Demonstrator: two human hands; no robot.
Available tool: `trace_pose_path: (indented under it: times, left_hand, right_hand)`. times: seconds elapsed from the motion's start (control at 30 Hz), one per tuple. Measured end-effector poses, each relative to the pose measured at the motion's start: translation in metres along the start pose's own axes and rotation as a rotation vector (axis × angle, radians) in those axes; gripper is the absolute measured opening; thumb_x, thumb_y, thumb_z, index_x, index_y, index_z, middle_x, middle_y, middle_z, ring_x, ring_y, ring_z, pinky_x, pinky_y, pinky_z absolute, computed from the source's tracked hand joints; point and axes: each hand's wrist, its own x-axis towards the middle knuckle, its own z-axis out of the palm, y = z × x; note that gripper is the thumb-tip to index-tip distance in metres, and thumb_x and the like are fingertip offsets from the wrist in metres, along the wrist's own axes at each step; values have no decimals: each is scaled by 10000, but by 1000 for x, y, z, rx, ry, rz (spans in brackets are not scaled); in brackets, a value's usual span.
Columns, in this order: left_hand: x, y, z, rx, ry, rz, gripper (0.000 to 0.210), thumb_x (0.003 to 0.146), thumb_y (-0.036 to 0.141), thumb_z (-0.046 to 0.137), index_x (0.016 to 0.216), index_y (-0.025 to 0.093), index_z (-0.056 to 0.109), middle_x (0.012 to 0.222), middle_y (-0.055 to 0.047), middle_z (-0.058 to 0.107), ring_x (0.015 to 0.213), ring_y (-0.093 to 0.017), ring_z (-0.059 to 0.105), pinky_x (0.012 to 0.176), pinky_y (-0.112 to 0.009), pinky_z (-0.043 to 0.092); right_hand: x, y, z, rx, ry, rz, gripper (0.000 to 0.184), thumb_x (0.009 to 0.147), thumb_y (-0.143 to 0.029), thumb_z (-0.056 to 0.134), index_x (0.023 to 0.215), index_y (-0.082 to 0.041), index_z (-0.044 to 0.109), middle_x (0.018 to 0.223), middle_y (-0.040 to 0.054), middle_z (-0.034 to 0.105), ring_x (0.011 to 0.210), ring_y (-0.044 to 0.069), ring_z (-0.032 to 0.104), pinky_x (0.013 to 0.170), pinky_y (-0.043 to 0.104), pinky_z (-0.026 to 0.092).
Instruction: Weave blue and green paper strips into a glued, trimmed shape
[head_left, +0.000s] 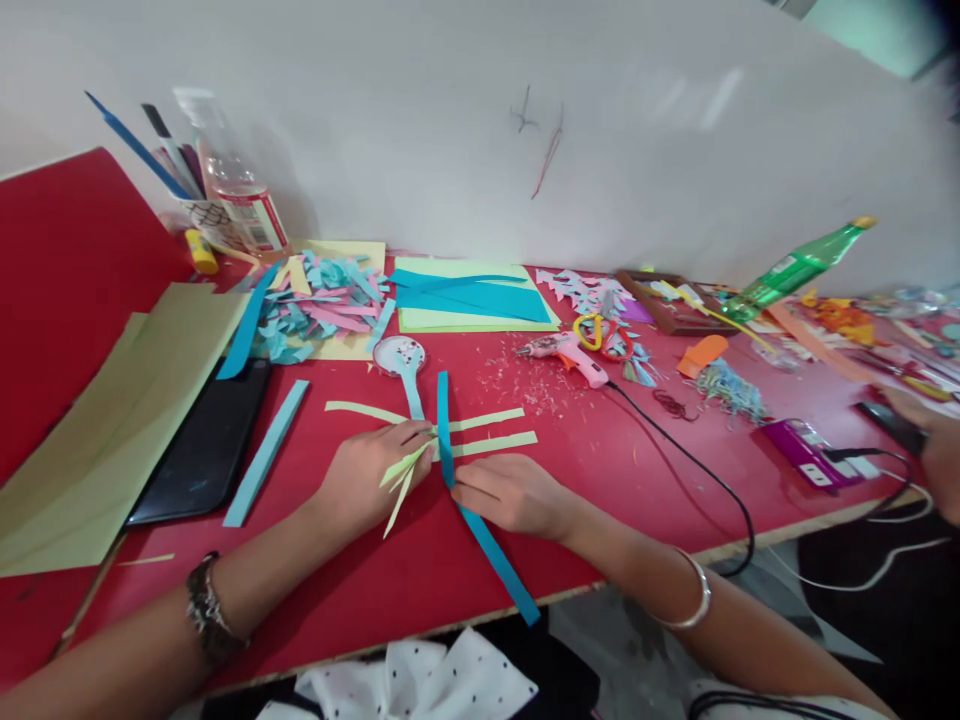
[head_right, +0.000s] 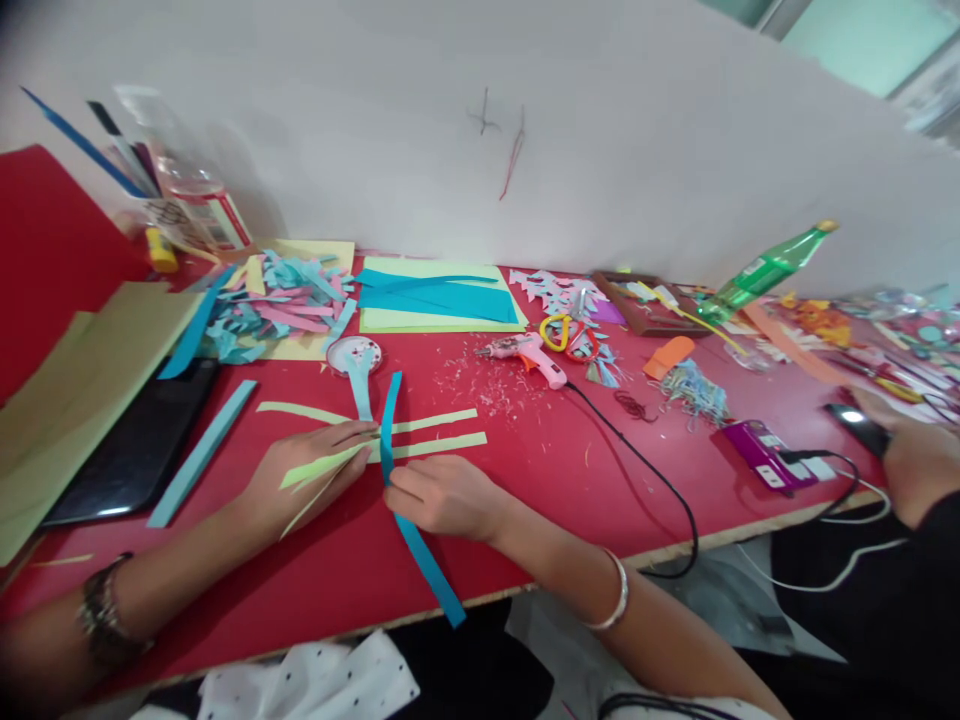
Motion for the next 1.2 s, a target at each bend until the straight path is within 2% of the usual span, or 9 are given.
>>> trace_pose_path:
  times: [0.27, 0.43, 0.53, 0.63, 0.83, 1.03, 1.2]
  left_hand:
    - [-1, -2, 5, 62, 27, 54, 329, 888, 257, 317, 903, 165, 632, 981, -61, 668, 810, -173, 644, 657, -242, 504]
    - [-1, -2, 7, 54, 47, 50, 306, 882, 236, 332, 898, 162, 628, 947, -64, 672, 764, -174, 647, 635, -250, 506]
    - [-1, -3, 7, 58, 10, 47, 298, 886, 240, 335, 906, 163, 623, 969, -64, 664, 768, -173, 645, 640, -250, 505]
    - [-2, -3, 6, 59, 5, 38, 298, 889, 250, 333, 928, 167, 616, 995, -62, 658, 776, -170, 643, 643, -247, 504]
    - [-2, -2, 4, 47, 40, 47, 322, 896, 270, 322, 901, 166, 627, 992, -64, 664, 831, -182, 639, 659, -251, 507]
    - [-1, -1, 2, 25, -4, 7, 321, 896, 266, 317, 932, 164, 619, 1010, -60, 659, 839, -174, 634, 684, -245, 504]
    - [-2, 3, 1, 27, -55, 65, 345, 897, 264, 297, 907, 174, 630, 1001, -54, 658, 788, -172, 640, 625, -245, 505]
  right_hand:
    - [1, 8, 7, 63, -28, 148, 186, 848, -145, 451, 763, -146, 617, 960, 72, 637, 900, 168, 554, 778, 267, 456]
    - [-2, 10, 10, 55, -49, 138, 196, 860, -147, 428, 788, -147, 611, 1051, 72, 626, 982, 176, 531, 824, 309, 438]
    - [-4, 10, 12, 58, -53, 113, 202, 862, -141, 420, 792, -147, 609, 1051, 73, 627, 970, 171, 540, 813, 308, 443]
    - [-3, 9, 12, 75, -51, 158, 230, 871, -142, 392, 806, -144, 613, 1013, 84, 636, 938, 159, 559, 794, 277, 461]
    - [-1, 6, 11, 68, -68, 131, 224, 868, -164, 412, 781, -144, 618, 1003, 88, 639, 882, 155, 588, 752, 255, 483]
    - [-2, 1, 10, 66, -34, 100, 200, 858, -133, 434, 786, -126, 620, 928, 79, 659, 877, 168, 593, 772, 272, 481]
    - [-4, -7, 5, 28, -49, 127, 170, 845, -122, 460, 771, -125, 613, 901, 86, 656, 839, 163, 595, 756, 282, 482]
